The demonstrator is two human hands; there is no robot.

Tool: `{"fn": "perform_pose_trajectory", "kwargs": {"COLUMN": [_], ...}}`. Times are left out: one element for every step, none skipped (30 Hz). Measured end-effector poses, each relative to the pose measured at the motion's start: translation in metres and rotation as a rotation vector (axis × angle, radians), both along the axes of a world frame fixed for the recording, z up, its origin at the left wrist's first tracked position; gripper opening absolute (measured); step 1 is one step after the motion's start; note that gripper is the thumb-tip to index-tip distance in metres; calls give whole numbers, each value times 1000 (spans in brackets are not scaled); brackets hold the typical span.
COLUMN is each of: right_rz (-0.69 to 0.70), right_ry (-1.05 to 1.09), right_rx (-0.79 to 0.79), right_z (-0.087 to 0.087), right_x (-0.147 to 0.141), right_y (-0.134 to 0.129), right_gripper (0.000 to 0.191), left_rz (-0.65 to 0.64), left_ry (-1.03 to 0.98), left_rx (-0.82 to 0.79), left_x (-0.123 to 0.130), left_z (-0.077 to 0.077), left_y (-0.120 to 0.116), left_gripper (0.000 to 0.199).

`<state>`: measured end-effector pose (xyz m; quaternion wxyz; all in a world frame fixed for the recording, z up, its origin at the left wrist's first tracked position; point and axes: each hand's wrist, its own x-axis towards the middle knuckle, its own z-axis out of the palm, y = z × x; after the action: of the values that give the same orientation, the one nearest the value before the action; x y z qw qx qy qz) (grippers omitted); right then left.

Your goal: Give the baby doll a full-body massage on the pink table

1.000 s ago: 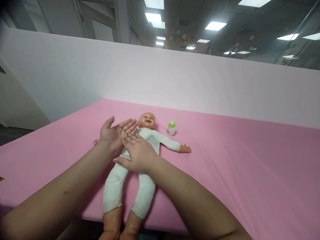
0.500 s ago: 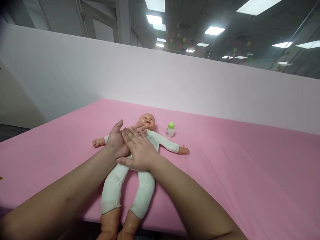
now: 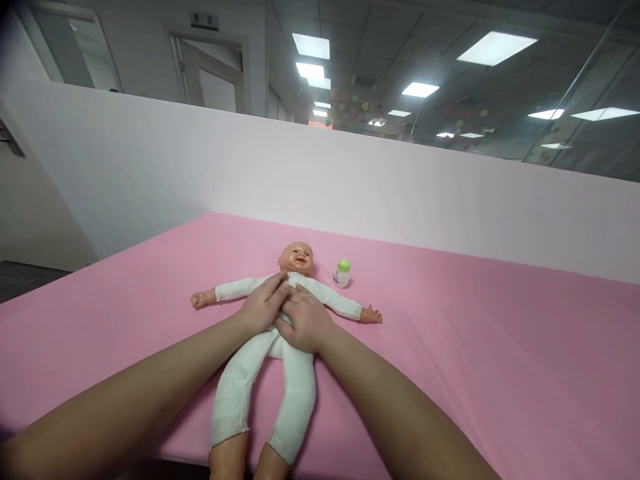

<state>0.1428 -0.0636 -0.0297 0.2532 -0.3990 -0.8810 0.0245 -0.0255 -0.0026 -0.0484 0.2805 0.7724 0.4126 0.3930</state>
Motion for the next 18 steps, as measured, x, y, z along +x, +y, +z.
{"fn": "perform_pose_trajectory", "kwargs": {"right_rz": [8,16,28,43,61,85,115,151,195,246,307,374,435,480,508,515,507,487], "right_ry": [-1,-3,-7,-15,-21,-24,-21,-12,0,14,25,29,37,44,57,75,96,116], "right_rx": [2,3,3,-2,-11,-24,-43,-64,-87,-109,-132,-157,-181,-204,-220,-229,-229,-221], "right_z": [-3,-5,-7,-8,-8,-8,-6,-4,-1,2,6,10,13,16,18,19,19,18], "right_x": [2,5,8,11,14,17,19,20,20,18,16,13,10,8,6,5,4,5], "right_y": [-3,-7,-11,-16,-21,-27,-33,-39,-45,-50,-55,-59,-63,-64,-65,-65,-63,-60], "right_gripper": [46,47,49,51,54,57,59,60,59,57,56,54,52,52,53,56,62,69], "left_rz": [-15,-32,-47,-58,-66,-71,-70,-60,-47,-33,-20,-9,-5,-6,-5,-1,5,12], "left_ry": [42,73,89,87,66,28,-23,-76,-118,-140,-143,-131,-112,-95,-87,-86,-88,-90], "left_rx": [33,56,66,58,38,9,-25,-56,-80,-98,-108,-115,-117,-119,-121,-124,-128,-130], "left_x": [-1,-3,-5,-8,-10,-12,-15,-17,-19,-20,-22,-22,-23,-23,-23,-23,-23,-23], "left_z": [-1,-1,-3,-4,-6,-8,-11,-13,-16,-18,-19,-20,-21,-21,-21,-21,-21,-20], "left_y": [-2,-4,-5,-4,-3,1,5,10,15,20,24,27,28,29,29,28,26,25], "left_gripper": [72,72,72,71,69,67,64,61,58,56,53,52,50,50,49,49,50,50]}}
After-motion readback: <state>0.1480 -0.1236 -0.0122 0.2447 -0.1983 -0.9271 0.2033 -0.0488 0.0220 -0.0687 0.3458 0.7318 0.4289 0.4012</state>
